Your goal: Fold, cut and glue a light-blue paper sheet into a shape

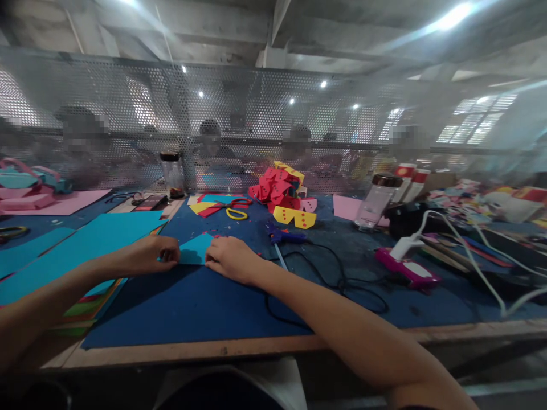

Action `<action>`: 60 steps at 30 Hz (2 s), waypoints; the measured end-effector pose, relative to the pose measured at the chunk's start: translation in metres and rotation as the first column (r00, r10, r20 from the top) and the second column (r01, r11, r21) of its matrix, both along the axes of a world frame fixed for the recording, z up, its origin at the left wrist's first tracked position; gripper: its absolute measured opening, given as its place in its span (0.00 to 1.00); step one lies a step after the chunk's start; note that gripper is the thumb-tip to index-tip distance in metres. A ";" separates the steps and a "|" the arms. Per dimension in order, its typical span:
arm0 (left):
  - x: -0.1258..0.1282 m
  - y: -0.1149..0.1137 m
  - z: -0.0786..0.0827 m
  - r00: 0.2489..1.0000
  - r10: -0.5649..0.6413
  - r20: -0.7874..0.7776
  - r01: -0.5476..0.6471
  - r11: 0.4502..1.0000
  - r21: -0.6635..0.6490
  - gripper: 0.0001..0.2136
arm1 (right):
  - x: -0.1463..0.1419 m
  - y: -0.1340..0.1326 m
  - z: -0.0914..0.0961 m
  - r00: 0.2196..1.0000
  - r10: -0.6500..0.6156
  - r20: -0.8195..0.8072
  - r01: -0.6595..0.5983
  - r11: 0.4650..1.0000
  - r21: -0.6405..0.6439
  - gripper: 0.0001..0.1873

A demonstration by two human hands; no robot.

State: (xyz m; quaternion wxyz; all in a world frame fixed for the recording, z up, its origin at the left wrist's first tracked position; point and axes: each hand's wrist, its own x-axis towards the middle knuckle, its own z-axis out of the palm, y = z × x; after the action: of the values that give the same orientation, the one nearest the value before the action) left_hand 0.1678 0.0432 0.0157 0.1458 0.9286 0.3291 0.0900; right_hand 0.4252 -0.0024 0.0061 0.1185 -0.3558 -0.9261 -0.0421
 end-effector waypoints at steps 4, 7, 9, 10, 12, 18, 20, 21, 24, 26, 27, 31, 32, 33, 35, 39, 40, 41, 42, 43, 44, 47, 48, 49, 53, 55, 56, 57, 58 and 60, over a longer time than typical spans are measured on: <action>0.000 0.001 0.000 1.000 0.012 -0.011 -0.012 1.000 -0.004 0.06 | -0.003 -0.002 0.001 0.996 -0.005 0.085 0.000 0.998 0.060 0.07; -0.001 0.001 0.000 1.000 0.003 -0.002 -0.003 1.000 -0.009 0.05 | -0.003 -0.002 0.002 0.992 -0.004 0.124 -0.007 0.996 0.085 0.08; -0.001 -0.001 0.000 1.000 -0.007 0.003 0.007 1.000 -0.003 0.05 | -0.003 -0.002 0.002 0.990 0.006 0.141 -0.019 0.996 0.089 0.08; -0.001 -0.002 0.001 1.000 -0.016 0.005 0.016 1.000 0.001 0.05 | -0.003 -0.003 0.003 0.989 0.011 0.144 -0.024 0.996 0.090 0.08; 0.000 -0.004 0.001 1.000 -0.027 0.004 0.027 1.000 0.006 0.05 | -0.004 -0.003 0.003 0.990 0.017 0.143 -0.030 0.996 0.085 0.07; 0.005 -0.006 -0.001 1.000 -0.005 0.006 0.005 1.000 0.029 0.07 | -0.002 -0.003 0.003 0.996 0.022 0.092 -0.025 0.999 0.037 0.07; 0.005 -0.004 -0.003 1.000 -0.002 0.014 0.001 0.999 0.036 0.07 | 0.000 -0.003 0.004 0.998 0.024 0.062 -0.025 1.000 0.017 0.07; 0.005 -0.004 -0.004 1.000 0.001 0.021 -0.002 0.999 0.039 0.07 | 0.001 -0.003 0.004 0.999 0.024 0.046 -0.025 1.000 0.008 0.07; 0.005 -0.002 -0.006 0.999 0.008 0.040 -0.009 0.999 0.035 0.07 | 0.002 -0.004 0.006 1.000 0.018 0.014 -0.018 1.000 -0.023 0.07; 0.004 -0.002 -0.007 0.999 0.007 0.045 -0.008 1.000 0.024 0.07 | 0.003 -0.005 0.006 1.000 0.010 0.020 -0.010 0.999 -0.033 0.07; 0.004 -0.002 -0.007 0.999 0.006 0.046 -0.007 1.000 0.019 0.07 | 0.002 -0.005 0.006 1.000 0.008 0.029 -0.007 1.000 -0.030 0.07; 0.003 -0.003 -0.004 0.999 0.006 0.037 -0.006 1.000 -0.020 0.09 | 0.001 -0.005 0.006 0.998 -0.001 0.056 0.002 1.000 -0.014 0.10; 0.003 -0.003 -0.004 1.000 0.007 0.029 -0.006 0.999 -0.041 0.09 | 0.001 -0.005 0.006 0.998 -0.001 0.056 0.002 1.000 -0.023 0.10; 0.003 -0.003 -0.003 1.000 0.008 0.020 -0.007 0.998 -0.062 0.09 | 0.001 -0.005 0.006 0.999 -0.002 0.051 0.004 0.999 -0.037 0.10; 0.003 -0.003 -0.002 1.000 0.021 0.006 -0.020 0.995 -0.099 0.09 | 0.001 -0.005 0.006 1.000 -0.010 0.028 0.012 0.997 -0.075 0.10; 0.003 -0.003 0.000 0.998 0.065 -0.015 -0.067 0.986 -0.151 0.09 | 0.002 -0.002 0.005 0.998 -0.052 -0.029 0.047 0.987 -0.153 0.09; 0.004 -0.003 0.001 0.997 0.071 -0.019 -0.073 0.983 -0.166 0.09 | 0.002 0.000 0.005 0.998 -0.059 -0.038 0.052 0.984 -0.169 0.09; 0.004 -0.003 0.001 0.997 0.073 -0.019 -0.075 0.981 -0.179 0.09 | 0.003 0.001 0.005 0.997 -0.065 -0.044 0.056 0.981 -0.184 0.09; 0.004 -0.003 0.001 0.997 0.073 -0.018 -0.075 0.979 -0.190 0.10 | 0.003 0.001 0.006 0.996 -0.071 -0.048 0.060 0.978 -0.202 0.09; 0.004 -0.002 0.001 0.997 0.073 -0.017 -0.075 0.978 -0.197 0.10 | 0.004 0.002 0.006 0.996 -0.080 -0.050 0.067 0.973 -0.223 0.08; 0.003 -0.001 0.000 0.997 0.071 -0.017 -0.073 0.977 -0.199 0.10 | 0.004 0.002 0.007 0.995 -0.088 -0.050 0.073 0.966 -0.247 0.08; 0.001 0.002 -0.002 0.998 0.062 -0.022 -0.065 0.978 -0.197 0.09 | 0.007 0.003 0.011 0.994 -0.092 -0.065 0.067 0.945 -0.319 0.07; 0.000 0.003 -0.002 0.998 0.060 -0.027 -0.064 0.978 -0.198 0.09 | 0.007 0.002 0.012 0.994 -0.084 -0.073 0.055 0.941 -0.334 0.08; 0.000 0.004 -0.002 0.998 0.057 -0.032 -0.063 0.978 -0.198 0.09 | 0.008 0.002 0.013 0.994 -0.074 -0.079 0.043 0.938 -0.343 0.08; -0.002 0.003 0.002 0.998 0.044 -0.054 -0.053 0.982 -0.181 0.09 | 0.012 0.004 0.016 0.996 -0.056 -0.073 0.027 0.938 -0.345 0.09; -0.002 0.001 0.005 0.995 0.055 -0.078 -0.069 0.981 -0.181 0.09 | 0.015 0.005 0.017 0.996 -0.051 -0.071 0.022 0.935 -0.353 0.08; -0.002 0.000 0.007 0.994 0.063 -0.094 -0.080 0.979 -0.188 0.09 | 0.016 0.006 0.018 0.996 -0.046 -0.071 0.017 0.931 -0.363 0.08; -0.003 0.000 0.008 0.992 0.070 -0.106 -0.090 0.976 -0.196 0.09 | 0.018 0.006 0.019 0.997 -0.042 -0.071 0.012 0.926 -0.377 0.08; -0.003 0.000 0.009 0.991 0.070 -0.112 -0.092 0.974 -0.206 0.09 | 0.019 0.007 0.020 0.997 -0.039 -0.070 0.008 0.920 -0.393 0.08; -0.005 -0.001 0.011 0.993 0.056 -0.105 -0.078 0.971 -0.226 0.08 | 0.021 0.007 0.022 0.997 -0.040 -0.067 0.008 0.907 -0.421 0.08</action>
State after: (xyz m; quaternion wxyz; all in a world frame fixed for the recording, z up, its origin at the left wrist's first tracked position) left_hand 0.1629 0.0424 0.0267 0.2328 0.8972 0.3753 0.0104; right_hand 0.4462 0.0043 0.0286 0.0730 -0.3856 -0.9040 0.1699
